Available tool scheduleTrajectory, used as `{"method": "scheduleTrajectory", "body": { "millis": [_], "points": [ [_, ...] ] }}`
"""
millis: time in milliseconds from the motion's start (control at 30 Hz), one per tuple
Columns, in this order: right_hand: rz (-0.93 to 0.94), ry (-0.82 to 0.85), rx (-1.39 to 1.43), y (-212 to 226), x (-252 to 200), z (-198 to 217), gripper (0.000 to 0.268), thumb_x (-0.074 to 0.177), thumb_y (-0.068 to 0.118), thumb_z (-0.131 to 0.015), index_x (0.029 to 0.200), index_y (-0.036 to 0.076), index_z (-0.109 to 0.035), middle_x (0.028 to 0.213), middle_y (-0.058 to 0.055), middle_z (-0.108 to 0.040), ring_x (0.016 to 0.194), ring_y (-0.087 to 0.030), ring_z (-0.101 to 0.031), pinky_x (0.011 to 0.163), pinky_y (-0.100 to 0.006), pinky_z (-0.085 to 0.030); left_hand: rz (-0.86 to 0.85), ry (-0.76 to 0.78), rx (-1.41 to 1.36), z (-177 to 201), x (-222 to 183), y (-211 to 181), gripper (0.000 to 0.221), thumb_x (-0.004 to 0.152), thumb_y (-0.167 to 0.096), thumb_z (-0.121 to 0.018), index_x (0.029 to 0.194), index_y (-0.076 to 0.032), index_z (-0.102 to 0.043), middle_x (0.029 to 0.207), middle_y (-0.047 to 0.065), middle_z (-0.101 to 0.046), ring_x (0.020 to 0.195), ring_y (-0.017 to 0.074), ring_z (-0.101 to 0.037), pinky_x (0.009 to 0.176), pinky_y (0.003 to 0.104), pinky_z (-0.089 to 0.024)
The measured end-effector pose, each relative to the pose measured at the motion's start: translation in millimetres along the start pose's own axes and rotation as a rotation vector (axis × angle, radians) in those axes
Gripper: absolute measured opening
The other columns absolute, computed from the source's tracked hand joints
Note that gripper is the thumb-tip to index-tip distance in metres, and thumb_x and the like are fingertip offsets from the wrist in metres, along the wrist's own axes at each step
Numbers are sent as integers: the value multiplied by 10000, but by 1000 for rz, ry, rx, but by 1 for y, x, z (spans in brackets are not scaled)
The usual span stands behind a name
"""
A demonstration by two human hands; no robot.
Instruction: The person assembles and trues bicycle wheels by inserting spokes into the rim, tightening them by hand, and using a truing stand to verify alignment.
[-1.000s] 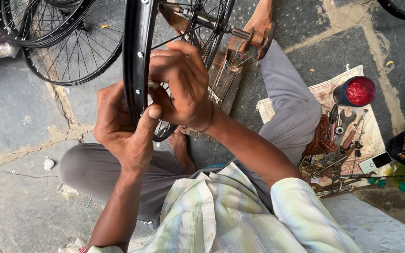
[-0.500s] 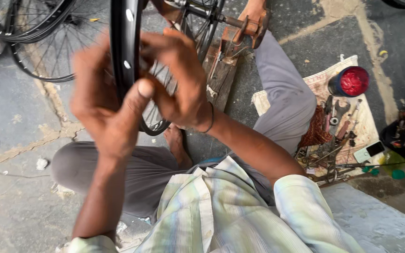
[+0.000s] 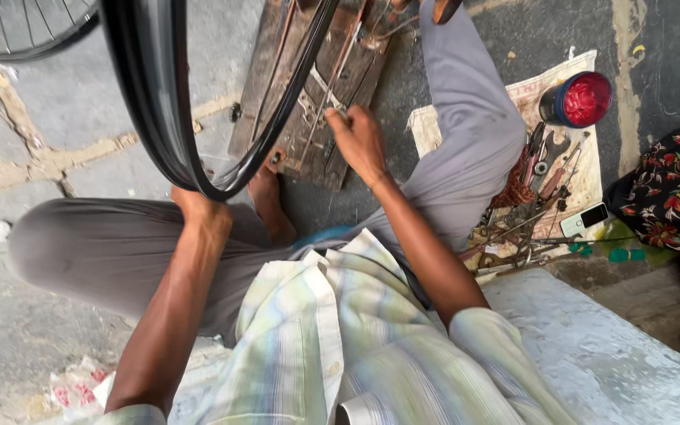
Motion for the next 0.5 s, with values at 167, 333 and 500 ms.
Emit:
{"method": "scheduleTrajectory", "body": {
  "millis": [167, 333, 500],
  "points": [
    [462, -133, -339, -8, 16, -38, 608, 928, 571, -716, 679, 25, -618, 678, -214, -605, 586, -372, -602, 511, -460, -448, -307, 13, 175, 8, -23, -24, 229, 1111, -202, -552, 1139, 18, -609, 890, 153, -683, 811, 196, -624, 796, 317, -494],
    [238, -6, -367, -9, 39, -59, 693, 871, 612, -726, 500, 86, -469, 490, -101, -446, 436, -242, -447, 443, -473, -353, -170, -93, 323, -8, -36, -11, 161, 1014, -187, -616, 1099, -53, -645, 987, 30, -711, 812, 105, -653, 720, 266, -517],
    [206, -13, -287, -11, 35, -57, 749, 817, 645, -767, 474, 110, -370, 463, -58, -322, 418, -201, -345, 434, -434, -307, 171, 113, 503, -1, -29, 47, 152, 1007, -181, -647, 1042, -33, -647, 886, 33, -684, 795, 122, -649, 740, 282, -534]
  ]
}}
Point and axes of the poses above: each hand's wrist, its own x-axis towards the middle knuckle, its own z-axis out of the back of the hand, y = z × x, the point moved 3 cm from there along x, towards the middle knuckle
